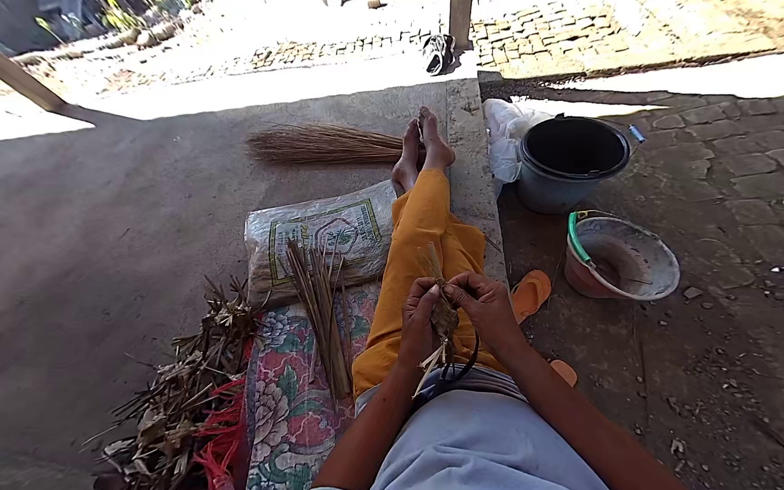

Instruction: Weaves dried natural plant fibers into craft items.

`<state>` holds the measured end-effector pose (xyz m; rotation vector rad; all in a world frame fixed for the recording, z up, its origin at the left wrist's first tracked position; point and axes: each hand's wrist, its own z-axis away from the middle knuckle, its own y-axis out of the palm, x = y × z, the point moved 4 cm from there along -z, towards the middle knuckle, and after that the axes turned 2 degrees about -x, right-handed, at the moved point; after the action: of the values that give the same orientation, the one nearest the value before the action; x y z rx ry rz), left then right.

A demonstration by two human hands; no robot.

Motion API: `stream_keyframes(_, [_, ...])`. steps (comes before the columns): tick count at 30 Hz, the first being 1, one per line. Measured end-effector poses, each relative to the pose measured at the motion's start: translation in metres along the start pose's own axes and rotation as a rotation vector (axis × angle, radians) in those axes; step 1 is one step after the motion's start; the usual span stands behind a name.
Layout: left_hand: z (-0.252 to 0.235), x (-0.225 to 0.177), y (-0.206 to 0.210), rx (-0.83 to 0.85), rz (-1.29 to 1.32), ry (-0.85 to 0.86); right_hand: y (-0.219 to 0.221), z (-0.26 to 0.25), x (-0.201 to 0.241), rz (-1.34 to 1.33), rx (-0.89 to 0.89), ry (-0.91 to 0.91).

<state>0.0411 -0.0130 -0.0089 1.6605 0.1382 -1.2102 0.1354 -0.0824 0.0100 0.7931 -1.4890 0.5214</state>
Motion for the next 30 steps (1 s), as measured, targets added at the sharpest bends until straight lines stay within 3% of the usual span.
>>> stream_keyframes(9, [0.000, 0.001, -0.007, 0.057, -0.097, 0.238, 0.000, -0.002, 0.003, 0.039, 0.028, -0.035])
stream_keyframes(14, [0.003, -0.003, -0.002, 0.020, -0.119, 0.172, -0.006, -0.003, 0.003, 0.154, 0.106, -0.099])
stream_keyframes(18, [0.004, -0.005, 0.000, 0.027, -0.117, 0.118, -0.012, -0.009, -0.001, 0.030, 0.182, -0.094])
stream_keyframes(23, [0.001, 0.000, -0.004, 0.090, -0.149, 0.133, -0.011, -0.010, -0.002, -0.005, 0.105, -0.110])
stream_keyframes(30, [0.002, -0.007, -0.001, -0.087, -0.121, 0.125, -0.008, -0.007, 0.005, 0.165, 0.178, -0.134])
